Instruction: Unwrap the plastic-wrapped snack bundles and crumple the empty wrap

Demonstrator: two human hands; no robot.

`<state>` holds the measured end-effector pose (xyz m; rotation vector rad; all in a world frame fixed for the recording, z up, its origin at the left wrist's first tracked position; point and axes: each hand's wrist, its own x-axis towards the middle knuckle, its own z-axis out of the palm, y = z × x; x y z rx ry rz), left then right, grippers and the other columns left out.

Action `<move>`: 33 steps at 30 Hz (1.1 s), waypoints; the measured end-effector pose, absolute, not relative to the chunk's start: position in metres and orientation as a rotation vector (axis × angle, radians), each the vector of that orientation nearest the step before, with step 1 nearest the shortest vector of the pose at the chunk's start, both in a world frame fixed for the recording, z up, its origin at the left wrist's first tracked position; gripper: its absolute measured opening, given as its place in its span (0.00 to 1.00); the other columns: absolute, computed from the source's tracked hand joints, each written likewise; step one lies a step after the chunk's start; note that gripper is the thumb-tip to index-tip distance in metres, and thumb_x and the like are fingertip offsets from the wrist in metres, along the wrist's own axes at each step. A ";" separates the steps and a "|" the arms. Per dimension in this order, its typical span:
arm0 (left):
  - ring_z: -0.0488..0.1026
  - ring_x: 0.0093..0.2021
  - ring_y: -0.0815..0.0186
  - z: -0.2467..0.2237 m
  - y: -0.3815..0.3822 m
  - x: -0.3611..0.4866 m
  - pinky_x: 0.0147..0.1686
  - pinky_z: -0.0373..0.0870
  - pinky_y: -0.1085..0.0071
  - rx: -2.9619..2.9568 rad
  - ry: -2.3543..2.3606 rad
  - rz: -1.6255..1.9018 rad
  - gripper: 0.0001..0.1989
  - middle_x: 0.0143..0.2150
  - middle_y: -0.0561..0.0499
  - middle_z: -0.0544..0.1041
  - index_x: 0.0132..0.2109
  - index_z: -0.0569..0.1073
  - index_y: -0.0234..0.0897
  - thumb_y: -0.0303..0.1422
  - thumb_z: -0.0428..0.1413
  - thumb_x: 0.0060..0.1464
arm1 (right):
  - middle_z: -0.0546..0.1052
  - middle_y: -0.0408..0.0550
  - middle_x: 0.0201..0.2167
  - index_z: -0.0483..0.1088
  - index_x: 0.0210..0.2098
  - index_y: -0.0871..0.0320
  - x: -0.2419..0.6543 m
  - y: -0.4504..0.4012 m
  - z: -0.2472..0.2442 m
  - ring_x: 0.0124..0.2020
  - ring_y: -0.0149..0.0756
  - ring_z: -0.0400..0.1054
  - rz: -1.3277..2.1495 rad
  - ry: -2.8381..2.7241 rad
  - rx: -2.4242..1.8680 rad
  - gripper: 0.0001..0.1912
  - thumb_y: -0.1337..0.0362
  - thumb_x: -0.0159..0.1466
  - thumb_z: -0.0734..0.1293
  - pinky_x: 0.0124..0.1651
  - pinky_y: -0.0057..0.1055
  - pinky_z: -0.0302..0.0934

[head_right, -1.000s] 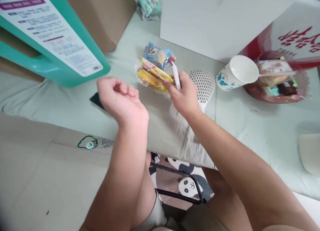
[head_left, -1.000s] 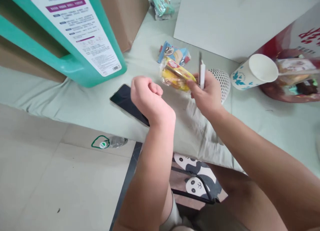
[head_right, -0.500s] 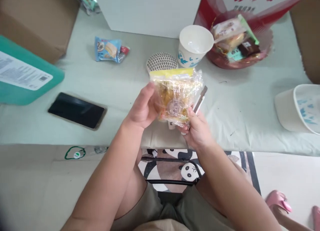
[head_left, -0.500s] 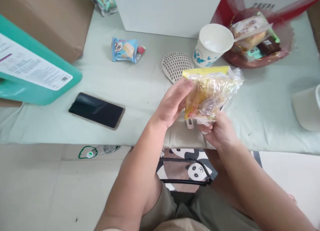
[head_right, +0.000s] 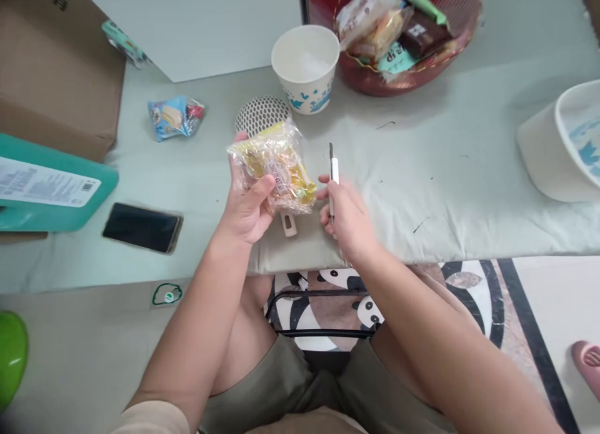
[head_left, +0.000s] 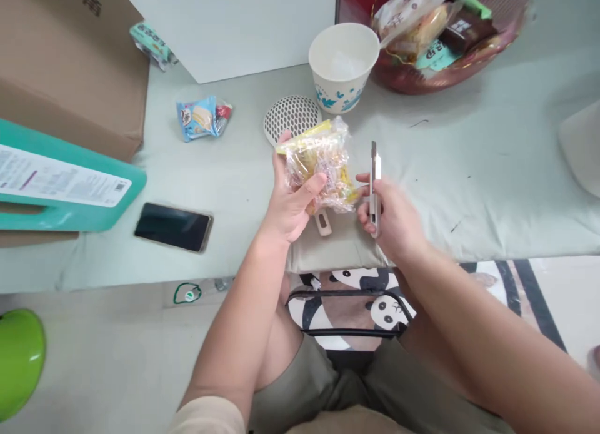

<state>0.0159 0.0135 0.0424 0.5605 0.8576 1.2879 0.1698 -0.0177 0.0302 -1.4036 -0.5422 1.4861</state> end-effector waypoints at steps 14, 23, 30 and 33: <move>0.78 0.54 0.58 0.049 0.014 0.040 0.54 0.75 0.63 0.642 1.081 1.366 0.27 0.48 0.52 0.76 0.51 0.72 0.51 0.32 0.74 0.46 | 0.81 0.50 0.51 0.66 0.47 0.53 0.171 -0.049 0.025 0.35 0.33 0.80 1.476 -1.084 -0.983 0.18 0.45 0.73 0.61 0.27 0.28 0.63; 0.75 0.55 0.55 0.031 0.019 0.039 0.54 0.74 0.60 0.797 1.146 1.347 0.36 0.51 0.48 0.73 0.52 0.70 0.51 0.34 0.77 0.37 | 0.76 0.50 0.61 0.67 0.51 0.51 0.176 -0.049 0.026 0.36 0.32 0.80 1.325 -1.092 -1.003 0.16 0.47 0.74 0.60 0.27 0.29 0.63; 0.75 0.55 0.55 0.050 0.012 0.044 0.53 0.74 0.62 0.643 1.039 1.398 0.22 0.47 0.49 0.73 0.44 0.71 0.47 0.44 0.72 0.47 | 0.77 0.48 0.59 0.70 0.52 0.51 0.172 -0.047 0.025 0.33 0.31 0.79 1.341 -1.091 -1.055 0.19 0.46 0.74 0.60 0.24 0.28 0.61; 0.77 0.52 0.57 0.062 0.011 0.048 0.48 0.75 0.65 0.527 1.074 1.423 0.16 0.43 0.50 0.74 0.40 0.72 0.45 0.48 0.66 0.55 | 0.76 0.49 0.60 0.70 0.52 0.51 0.171 -0.048 0.025 0.33 0.31 0.80 1.342 -1.117 -1.047 0.19 0.46 0.74 0.59 0.24 0.28 0.61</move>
